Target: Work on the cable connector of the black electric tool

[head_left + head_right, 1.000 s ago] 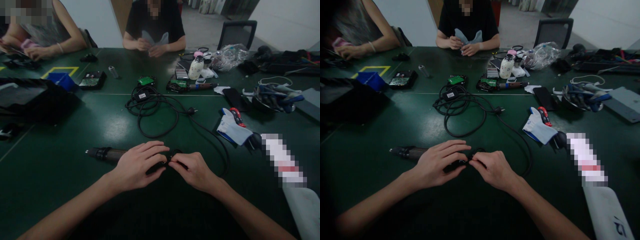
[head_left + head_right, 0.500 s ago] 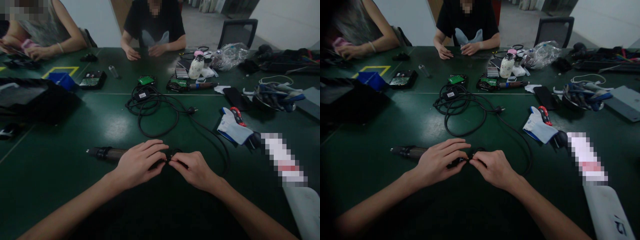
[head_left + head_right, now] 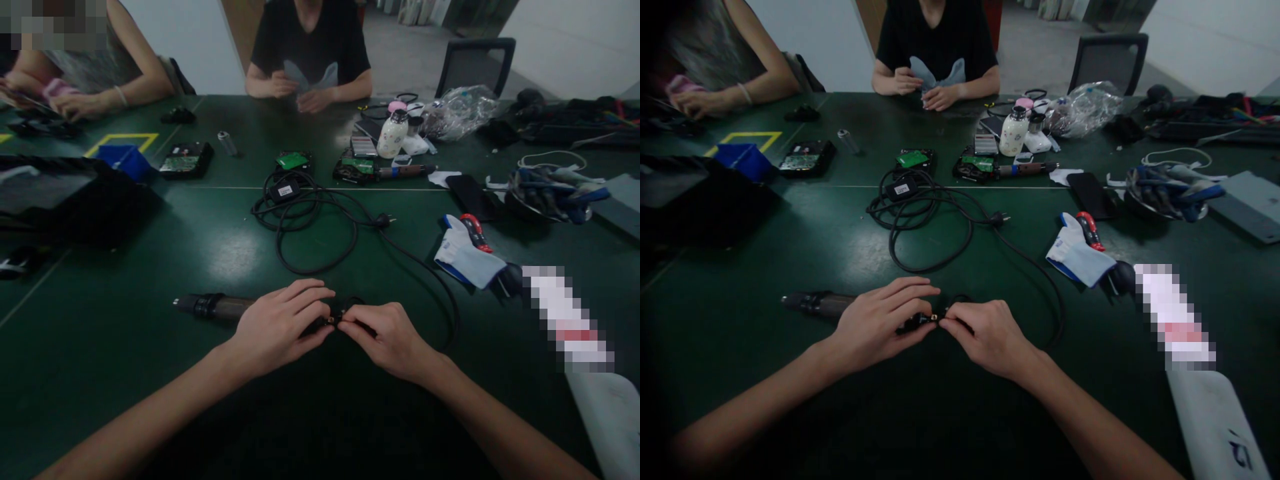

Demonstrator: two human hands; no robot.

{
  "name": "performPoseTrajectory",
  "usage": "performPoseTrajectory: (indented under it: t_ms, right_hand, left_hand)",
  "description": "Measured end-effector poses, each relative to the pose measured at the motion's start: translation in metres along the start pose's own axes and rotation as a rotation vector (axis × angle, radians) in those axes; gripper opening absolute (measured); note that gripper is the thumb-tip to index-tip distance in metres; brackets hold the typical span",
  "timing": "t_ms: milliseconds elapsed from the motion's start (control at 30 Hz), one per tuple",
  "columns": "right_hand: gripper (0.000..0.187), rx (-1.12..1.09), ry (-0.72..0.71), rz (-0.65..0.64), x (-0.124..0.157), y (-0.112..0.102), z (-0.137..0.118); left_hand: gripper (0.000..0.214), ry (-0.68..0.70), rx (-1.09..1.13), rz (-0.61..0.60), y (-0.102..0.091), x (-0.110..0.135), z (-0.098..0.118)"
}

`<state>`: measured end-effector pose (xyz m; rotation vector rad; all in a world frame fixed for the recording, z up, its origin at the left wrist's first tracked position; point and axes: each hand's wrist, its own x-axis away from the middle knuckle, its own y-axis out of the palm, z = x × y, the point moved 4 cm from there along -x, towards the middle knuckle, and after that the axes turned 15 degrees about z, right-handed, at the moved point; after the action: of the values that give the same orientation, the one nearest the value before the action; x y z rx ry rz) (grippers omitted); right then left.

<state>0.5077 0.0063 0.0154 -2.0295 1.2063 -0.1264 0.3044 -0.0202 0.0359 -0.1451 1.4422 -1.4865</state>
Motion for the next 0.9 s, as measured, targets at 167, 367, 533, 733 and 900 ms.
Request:
performPoseTrajectory:
  t_ms: [167,367,533,733,900]
  right_hand:
    - [0.026,0.006,0.001,0.000,-0.0001,0.0004,0.0006]
    - [0.027,0.008,-0.017,0.008,-0.0004,-0.0005,-0.0010]
    - [0.025,0.010,-0.005,0.008,-0.0006,-0.0008,-0.0008]
    - [0.026,0.010,-0.010,-0.003,-0.0006,-0.0008,-0.0015]
    - [0.025,0.010,-0.011,0.002,-0.0004,-0.0010,-0.0017]
  left_hand:
    - [0.021,0.012,0.027,-0.033,0.0005,0.0006,0.0015]
    - [0.021,0.002,-0.001,0.004,-0.0016,-0.0004,0.0013]
    - [0.020,0.027,0.030,-0.030,-0.0009,0.0007,0.0017]
    - [0.023,0.014,0.002,-0.022,0.0007,0.0029,0.0011]
    - [0.016,0.029,-0.010,-0.012,0.0027,0.0044,-0.0005]
